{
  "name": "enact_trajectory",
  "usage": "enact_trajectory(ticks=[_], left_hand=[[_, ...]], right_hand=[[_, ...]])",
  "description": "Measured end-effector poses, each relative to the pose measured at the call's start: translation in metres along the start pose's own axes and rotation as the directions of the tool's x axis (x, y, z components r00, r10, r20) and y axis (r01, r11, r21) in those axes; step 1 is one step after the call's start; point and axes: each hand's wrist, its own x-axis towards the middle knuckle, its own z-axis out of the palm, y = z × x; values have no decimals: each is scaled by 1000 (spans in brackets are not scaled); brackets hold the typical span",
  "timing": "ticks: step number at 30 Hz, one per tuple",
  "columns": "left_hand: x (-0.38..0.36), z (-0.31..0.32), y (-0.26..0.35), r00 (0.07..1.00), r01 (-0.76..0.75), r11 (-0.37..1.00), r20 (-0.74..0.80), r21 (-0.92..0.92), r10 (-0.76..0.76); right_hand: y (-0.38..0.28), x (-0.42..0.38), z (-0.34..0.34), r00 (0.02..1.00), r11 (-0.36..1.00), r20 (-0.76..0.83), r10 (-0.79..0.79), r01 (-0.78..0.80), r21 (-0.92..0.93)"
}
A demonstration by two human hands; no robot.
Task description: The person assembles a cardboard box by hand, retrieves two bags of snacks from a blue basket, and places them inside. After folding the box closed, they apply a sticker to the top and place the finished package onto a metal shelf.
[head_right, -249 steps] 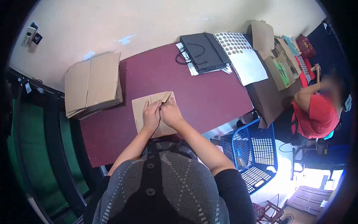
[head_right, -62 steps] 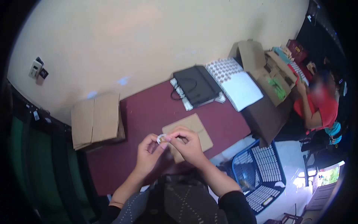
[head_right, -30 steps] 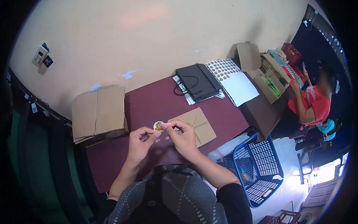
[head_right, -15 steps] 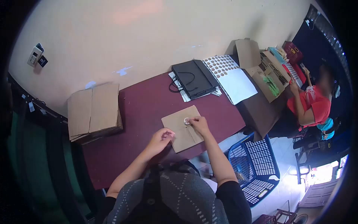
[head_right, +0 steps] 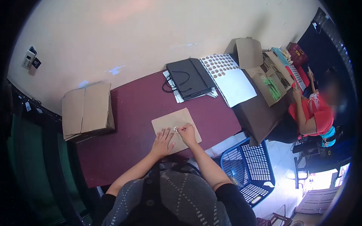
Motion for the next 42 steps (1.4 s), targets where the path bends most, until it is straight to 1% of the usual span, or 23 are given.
enact_trajectory(ticks=[2,3,6,8,10,11,14,18,21,24,26,27,29,30,32,33,35,36,38,39,40,41,42], left_hand=[[0,-3,3,999,36,999,11,-25,-35],[-1,-2,4,999,36,999,-6,-11,-36],[-1,-4,7,998,63,998,-10,-30,-63],[1,-8,12,998,52,999,-38,-15,-53],[2,-10,18,997,71,996,-38,51,-69],[3,-8,19,996,75,996,-48,57,-72],[3,-8,20,992,111,994,-57,6,-110],[3,-8,18,989,117,993,-92,-28,-119],[2,-7,19,988,127,992,-84,-25,-129],[2,-6,20,989,123,992,-76,-15,-123],[3,-7,20,990,127,992,-69,9,-126],[3,-8,21,989,130,991,-70,11,-129],[3,-10,22,989,131,991,-70,3,-130],[2,-10,22,988,136,991,-69,5,-136],[3,-9,22,989,130,991,-68,20,-128],[3,-9,21,989,132,991,-70,21,-131],[2,-7,19,989,127,992,-75,26,-125],[2,-7,19,989,128,991,-72,26,-126],[2,-8,21,989,128,991,-81,25,-125],[2,-9,21,989,128,991,-78,23,-126],[2,-10,21,989,131,991,-76,22,-129],[3,-10,21,988,135,991,-76,20,-133],[3,-11,22,988,137,990,-76,16,-135]], right_hand=[[-1,-1,0,1000,1000,-18,23,-22,14],[0,-1,1,1000,999,-30,-3,4,35],[1,1,1,1000,1000,-17,9,-9,5],[-5,-1,-1,1000,999,-21,7,-6,47],[-7,0,-1,996,995,-4,87,-87,56],[-1,1,1,1000,1000,-5,24,-24,10],[1,2,2,1000,1000,-11,-25,25,-8],[1,3,1,999,1000,42,-10,9,20],[-1,2,0,997,999,60,-42,44,-29],[-2,1,2,998,1000,65,-16,17,-25],[1,2,5,996,994,11,-84,85,-66],[2,4,5,996,994,14,-86,87,-63],[3,5,6,994,988,47,-98,103,-118],[1,6,6,994,988,52,-99,104,-115],[-2,8,4,993,973,58,-102,112,-201],[-6,10,0,993,973,60,-104,114,-199],[-12,11,-11,985,863,146,-95,154,-481],[-20,12,-19,985,864,147,-92,153,-480],[-38,17,-38,986,804,167,-2,100,-586],[-39,21,-42,961,830,260,97,66,-555],[-35,20,-41,960,829,261,101,64,-556],[-28,20,-38,980,856,185,-78,162,-492],[-21,21,-35,963,860,95,-253,269,-435]])
